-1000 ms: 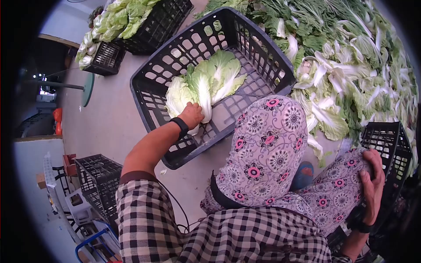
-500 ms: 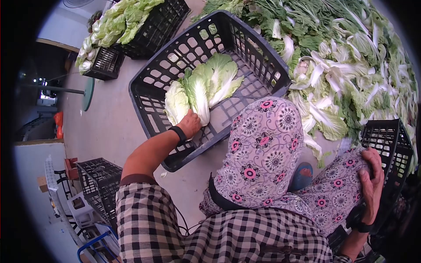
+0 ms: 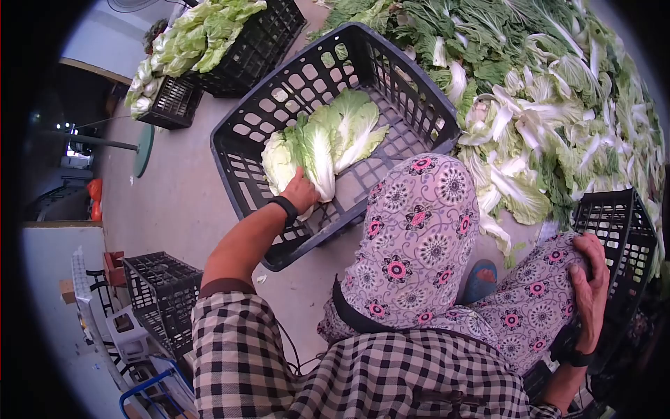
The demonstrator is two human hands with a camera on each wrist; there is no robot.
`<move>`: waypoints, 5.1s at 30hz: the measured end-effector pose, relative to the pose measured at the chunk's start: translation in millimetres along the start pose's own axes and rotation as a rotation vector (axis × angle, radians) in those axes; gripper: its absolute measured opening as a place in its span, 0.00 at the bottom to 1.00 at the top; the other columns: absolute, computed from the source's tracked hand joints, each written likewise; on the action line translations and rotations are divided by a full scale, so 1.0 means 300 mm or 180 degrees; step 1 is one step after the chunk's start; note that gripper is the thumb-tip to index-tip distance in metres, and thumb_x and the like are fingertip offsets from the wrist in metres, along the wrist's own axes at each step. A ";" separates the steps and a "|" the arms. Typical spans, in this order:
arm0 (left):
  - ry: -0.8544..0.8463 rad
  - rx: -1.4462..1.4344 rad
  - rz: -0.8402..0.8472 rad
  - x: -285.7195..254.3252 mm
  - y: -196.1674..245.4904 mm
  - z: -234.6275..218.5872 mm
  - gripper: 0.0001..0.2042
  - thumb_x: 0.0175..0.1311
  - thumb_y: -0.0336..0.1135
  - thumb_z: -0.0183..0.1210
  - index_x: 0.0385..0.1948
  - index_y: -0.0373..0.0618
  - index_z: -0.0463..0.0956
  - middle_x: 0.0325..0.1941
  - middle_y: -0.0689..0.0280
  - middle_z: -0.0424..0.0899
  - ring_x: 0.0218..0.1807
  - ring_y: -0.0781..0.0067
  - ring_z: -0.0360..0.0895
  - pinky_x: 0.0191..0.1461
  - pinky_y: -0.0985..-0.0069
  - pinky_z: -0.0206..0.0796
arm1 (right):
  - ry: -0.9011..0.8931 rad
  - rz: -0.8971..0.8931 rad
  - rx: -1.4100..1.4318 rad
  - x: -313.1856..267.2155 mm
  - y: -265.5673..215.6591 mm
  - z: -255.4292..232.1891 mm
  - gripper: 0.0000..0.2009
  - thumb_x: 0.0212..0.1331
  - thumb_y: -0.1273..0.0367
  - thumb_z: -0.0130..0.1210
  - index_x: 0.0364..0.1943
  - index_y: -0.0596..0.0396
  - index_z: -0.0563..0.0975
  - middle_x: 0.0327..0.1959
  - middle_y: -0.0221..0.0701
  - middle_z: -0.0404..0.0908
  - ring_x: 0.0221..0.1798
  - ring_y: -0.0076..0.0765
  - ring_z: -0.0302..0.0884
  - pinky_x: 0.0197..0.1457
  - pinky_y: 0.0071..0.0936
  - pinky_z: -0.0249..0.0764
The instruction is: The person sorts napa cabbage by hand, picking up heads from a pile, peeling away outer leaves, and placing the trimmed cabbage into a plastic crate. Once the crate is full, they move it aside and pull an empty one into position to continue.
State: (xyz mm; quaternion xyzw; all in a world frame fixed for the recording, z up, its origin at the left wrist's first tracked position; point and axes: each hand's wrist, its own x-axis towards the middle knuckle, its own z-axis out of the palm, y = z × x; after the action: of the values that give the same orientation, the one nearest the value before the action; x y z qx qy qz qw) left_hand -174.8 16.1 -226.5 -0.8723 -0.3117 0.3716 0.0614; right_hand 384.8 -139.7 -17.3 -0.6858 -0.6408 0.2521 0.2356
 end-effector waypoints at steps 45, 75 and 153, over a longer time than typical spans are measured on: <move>0.2722 -0.5646 0.0872 -0.231 -0.122 -1.144 0.34 0.41 0.33 0.71 0.55 0.40 0.66 0.49 0.68 0.77 0.50 0.76 0.73 0.55 0.76 0.65 | 0.0287 -0.0206 0.0551 -0.001 -0.024 -0.069 0.39 0.39 0.60 0.62 0.59 0.60 0.63 0.61 0.43 0.64 0.66 0.44 0.57 0.67 0.33 0.53; 0.2232 -0.6105 0.1689 -0.033 0.506 -1.452 0.45 0.44 0.57 0.66 0.60 0.35 0.55 0.55 0.59 0.71 0.52 0.65 0.72 0.57 0.69 0.62 | 0.0572 -0.0621 0.3829 -0.029 -0.040 -0.037 0.39 0.40 0.63 0.69 0.59 0.59 0.63 0.49 0.34 0.75 0.51 0.30 0.72 0.57 0.28 0.68; -0.0133 -0.5748 -0.3408 0.180 -0.022 0.080 0.54 0.45 0.43 0.65 0.67 0.52 0.27 0.58 0.47 0.65 0.50 0.49 0.72 0.32 0.51 0.74 | -0.0461 0.0428 0.0442 0.035 -0.094 -0.031 0.35 0.45 0.46 0.58 0.49 0.63 0.72 0.55 0.43 0.67 0.64 0.43 0.59 0.67 0.35 0.50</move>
State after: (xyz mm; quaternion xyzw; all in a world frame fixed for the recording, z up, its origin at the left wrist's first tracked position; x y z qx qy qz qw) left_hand -165.9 50.1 -274.4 -0.3357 -0.8192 -0.0597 -0.4611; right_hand 369.9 -127.4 7.5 -0.6892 -0.5897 0.3599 0.2182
